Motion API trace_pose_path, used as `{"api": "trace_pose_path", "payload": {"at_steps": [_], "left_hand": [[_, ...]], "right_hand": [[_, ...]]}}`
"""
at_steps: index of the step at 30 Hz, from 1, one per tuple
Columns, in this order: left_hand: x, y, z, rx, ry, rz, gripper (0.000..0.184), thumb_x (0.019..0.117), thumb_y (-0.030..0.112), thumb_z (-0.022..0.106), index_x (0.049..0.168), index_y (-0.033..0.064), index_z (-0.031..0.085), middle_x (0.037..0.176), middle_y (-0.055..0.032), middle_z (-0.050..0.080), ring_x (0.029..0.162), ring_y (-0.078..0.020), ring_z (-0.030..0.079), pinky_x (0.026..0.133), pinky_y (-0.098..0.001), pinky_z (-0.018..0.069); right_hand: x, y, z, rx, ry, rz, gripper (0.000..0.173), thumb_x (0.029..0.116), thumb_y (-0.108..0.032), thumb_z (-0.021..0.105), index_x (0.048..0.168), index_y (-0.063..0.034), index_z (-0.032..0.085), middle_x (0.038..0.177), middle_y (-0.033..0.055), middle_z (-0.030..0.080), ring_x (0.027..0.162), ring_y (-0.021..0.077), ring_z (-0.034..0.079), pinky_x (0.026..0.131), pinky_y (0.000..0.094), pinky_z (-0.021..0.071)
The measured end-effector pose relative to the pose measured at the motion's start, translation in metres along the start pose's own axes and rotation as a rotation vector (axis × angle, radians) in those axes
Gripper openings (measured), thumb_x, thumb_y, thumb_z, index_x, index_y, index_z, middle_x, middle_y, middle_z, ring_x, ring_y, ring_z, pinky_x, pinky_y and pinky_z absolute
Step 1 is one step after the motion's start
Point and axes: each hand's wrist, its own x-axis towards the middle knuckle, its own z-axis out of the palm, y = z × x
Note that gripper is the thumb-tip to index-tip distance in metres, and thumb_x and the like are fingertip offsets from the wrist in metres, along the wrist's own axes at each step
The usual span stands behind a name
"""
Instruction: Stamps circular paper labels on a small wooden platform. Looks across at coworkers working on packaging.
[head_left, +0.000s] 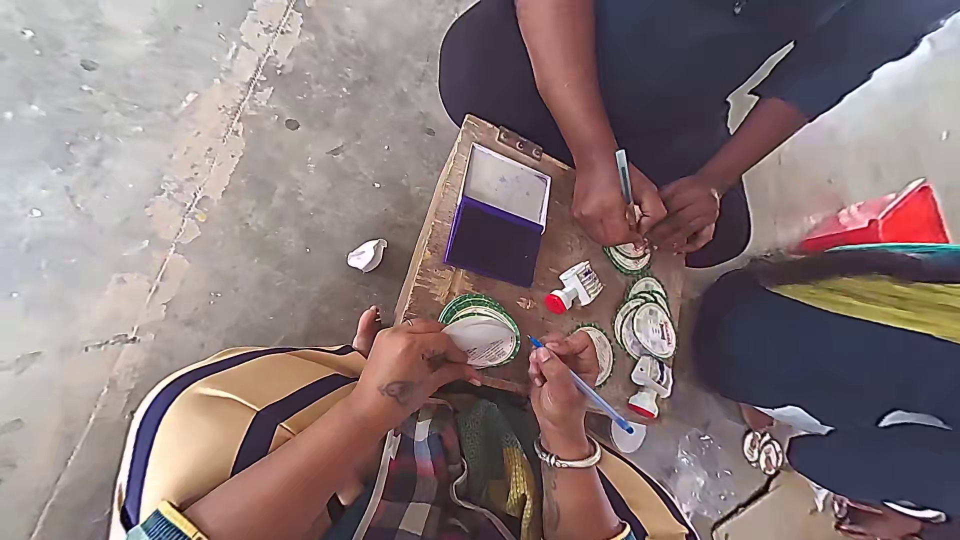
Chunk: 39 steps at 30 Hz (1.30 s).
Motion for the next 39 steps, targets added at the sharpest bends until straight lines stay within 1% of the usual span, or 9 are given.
{"api": "trace_pose_path", "payload": {"at_steps": [8,11,16,19,21,25,29,32,39], "left_hand": [[0.004,0.003,-0.001,-0.039,0.029,-0.129,0.035,0.0716,0.04,0.084,0.066,0.0095,0.068,0.064,-0.0001,0.064,0.063,-0.0065,0.058,0.073,-0.033,0.0411],[0.005,0.003,-0.001,-0.037,0.059,-0.173,0.036,0.0783,0.04,0.082,0.069,0.01,0.064,0.065,0.0026,0.063,0.064,-0.0023,0.056,0.07,-0.0267,0.0413],[0.003,0.003,0.005,0.013,0.129,-0.169,0.015,0.0911,0.022,0.069,0.094,0.0078,0.065,0.075,-0.0025,0.068,0.072,-0.0091,0.063,0.074,-0.0293,0.0462],[0.001,0.003,0.007,0.051,0.159,-0.095,0.025,0.0953,0.017,0.066,0.117,0.0054,0.065,0.087,-0.0079,0.074,0.082,-0.0156,0.071,0.078,-0.032,0.0544],[0.001,0.002,0.01,0.081,0.183,-0.006,0.026,0.0983,0.013,0.061,0.123,0.0069,0.064,0.094,-0.0091,0.075,0.084,-0.0166,0.071,0.084,-0.0348,0.0498],[0.0,0.002,0.012,0.169,0.199,0.083,0.024,0.0986,0.008,0.055,0.118,0.013,0.068,0.087,-0.0116,0.069,0.075,-0.0211,0.068,0.076,-0.0373,0.0511],[0.001,0.004,0.011,0.224,0.16,0.084,0.032,0.0893,0.0,0.053,0.102,0.0169,0.077,0.082,-0.0139,0.066,0.065,-0.025,0.065,0.065,-0.0393,0.0491],[0.0,0.006,0.012,0.248,0.126,0.056,0.025,0.0951,0.007,0.056,0.11,0.0119,0.075,0.085,-0.0106,0.069,0.07,-0.0226,0.066,0.078,-0.0408,0.048],[0.0,0.005,0.011,0.273,0.071,0.041,0.036,0.0843,0.016,0.072,0.119,0.0075,0.072,0.092,-0.014,0.069,0.074,-0.028,0.069,0.078,-0.0498,0.0514]], "right_hand": [[-0.002,-0.006,0.0,-0.04,-0.069,-0.069,0.016,0.0902,-0.01,0.072,0.095,-0.0255,0.073,0.089,-0.0135,0.072,0.069,-0.0074,0.063,0.058,0.0086,0.0508],[0.0,-0.014,-0.001,-0.166,-0.164,-0.163,0.014,0.0933,-0.015,0.071,0.101,-0.027,0.072,0.093,-0.0167,0.07,0.076,-0.0087,0.063,0.064,0.0078,0.0522],[0.003,0.0,0.015,-0.481,-0.239,-0.171,0.009,0.0818,-0.006,0.068,0.084,-0.011,0.061,0.078,-0.0103,0.065,0.072,-0.0107,0.06,0.065,0.0067,0.0501],[0.001,0.011,0.02,-0.53,-0.201,-0.098,0.012,0.0773,-0.005,0.067,0.076,-0.0095,0.056,0.07,-0.009,0.063,0.066,-0.0102,0.058,0.06,0.0074,0.0478],[0.001,0.012,0.02,-0.519,-0.21,-0.077,0.011,0.077,-0.005,0.068,0.075,-0.0083,0.058,0.069,-0.0088,0.063,0.063,-0.0104,0.057,0.059,0.007,0.047],[0.0,0.012,0.019,-0.523,-0.221,-0.067,0.01,0.0775,-0.004,0.069,0.075,-0.0073,0.06,0.069,-0.0073,0.064,0.063,-0.009,0.058,0.058,0.0086,0.0491],[0.001,0.013,0.021,-0.551,-0.191,-0.087,0.01,0.0775,-0.005,0.069,0.074,-0.007,0.06,0.069,-0.0068,0.064,0.065,-0.0089,0.059,0.06,0.0084,0.0493],[0.001,0.01,0.02,-0.553,-0.2,-0.053,0.011,0.0765,-0.004,0.069,0.074,-0.0079,0.058,0.071,-0.0076,0.065,0.068,-0.0095,0.06,0.062,0.0083,0.0496],[0.002,0.009,0.022,-0.581,-0.191,-0.041,0.008,0.077,-0.005,0.07,0.075,-0.0045,0.062,0.073,-0.0046,0.068,0.068,-0.009,0.061,0.063,0.0081,0.0498]]}}
